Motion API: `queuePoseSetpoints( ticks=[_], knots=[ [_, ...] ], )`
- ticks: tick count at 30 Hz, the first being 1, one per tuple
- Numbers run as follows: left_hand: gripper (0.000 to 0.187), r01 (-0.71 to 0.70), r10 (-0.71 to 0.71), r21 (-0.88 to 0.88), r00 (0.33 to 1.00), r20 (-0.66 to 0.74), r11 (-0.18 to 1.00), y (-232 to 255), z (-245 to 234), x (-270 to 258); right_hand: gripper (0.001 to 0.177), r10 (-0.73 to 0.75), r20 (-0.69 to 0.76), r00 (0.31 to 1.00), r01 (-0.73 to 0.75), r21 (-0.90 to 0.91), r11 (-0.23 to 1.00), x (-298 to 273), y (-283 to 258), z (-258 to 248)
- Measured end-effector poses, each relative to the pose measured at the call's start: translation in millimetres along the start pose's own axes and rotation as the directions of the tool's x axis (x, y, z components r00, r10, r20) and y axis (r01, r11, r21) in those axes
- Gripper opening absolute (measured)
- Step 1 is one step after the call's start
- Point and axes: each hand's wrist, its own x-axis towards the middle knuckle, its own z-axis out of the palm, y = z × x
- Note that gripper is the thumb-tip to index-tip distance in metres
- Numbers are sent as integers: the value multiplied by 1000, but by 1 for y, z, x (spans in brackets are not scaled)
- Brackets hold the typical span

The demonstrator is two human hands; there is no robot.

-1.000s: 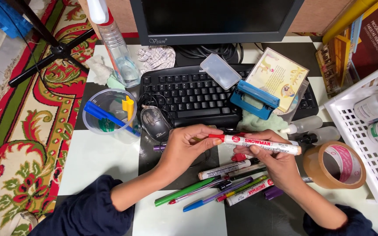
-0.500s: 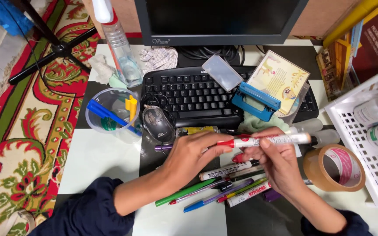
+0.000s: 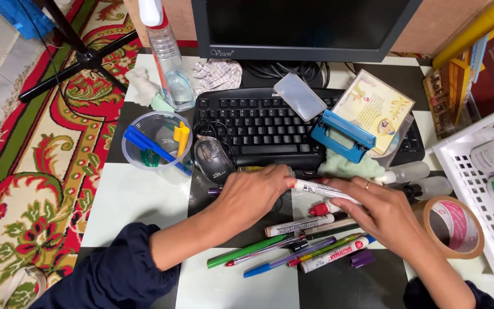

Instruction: Organizing various stationery items like pens, markers, and office tools on a desk.

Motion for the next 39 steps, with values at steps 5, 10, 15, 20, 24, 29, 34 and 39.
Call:
queuePoseSetpoints(
  ticks=[5, 10, 15, 20, 24, 29, 34, 39],
  knots=[
    [42, 118, -115, -61, 992, 49, 991, -2, 2, 0, 39, -369, -130, 921, 292, -400, 869, -4, -8, 6],
    [40, -92, 105, 89, 984, -142, 992, -9, 17, -6, 41, -391, -157, 907, 310, -379, 872, -13, -7, 17],
    [25, -266, 274, 70, 919, -283, 962, -22, 30, -10, 37, -59, -39, 998, 64, 146, 987, -19, 0, 26],
    [26, -261, 269, 66, 930, -249, 963, -27, 35, -13, 37, 186, 200, 962, -261, 474, 841, -30, 25, 44],
    [24, -303, 315, 86, 904, -288, 949, -27, 32, -13, 32, 226, 422, 878, -474, 699, 536, -38, 38, 49],
    [35, -190, 205, 95, 962, -181, 977, -8, 20, -5, 28, 272, 383, 883, -460, 585, 668, -33, 27, 33],
    [46, -51, 51, -9, 998, -49, 999, 1, -2, 2, 33, 51, -66, 997, -40, 155, 987, -20, -5, 17],
    [54, 45, -45, -172, 999, 5, 984, -2, 6, -2, 51, -500, -186, 846, 319, -575, 754, -16, -13, 13]
  ],
)
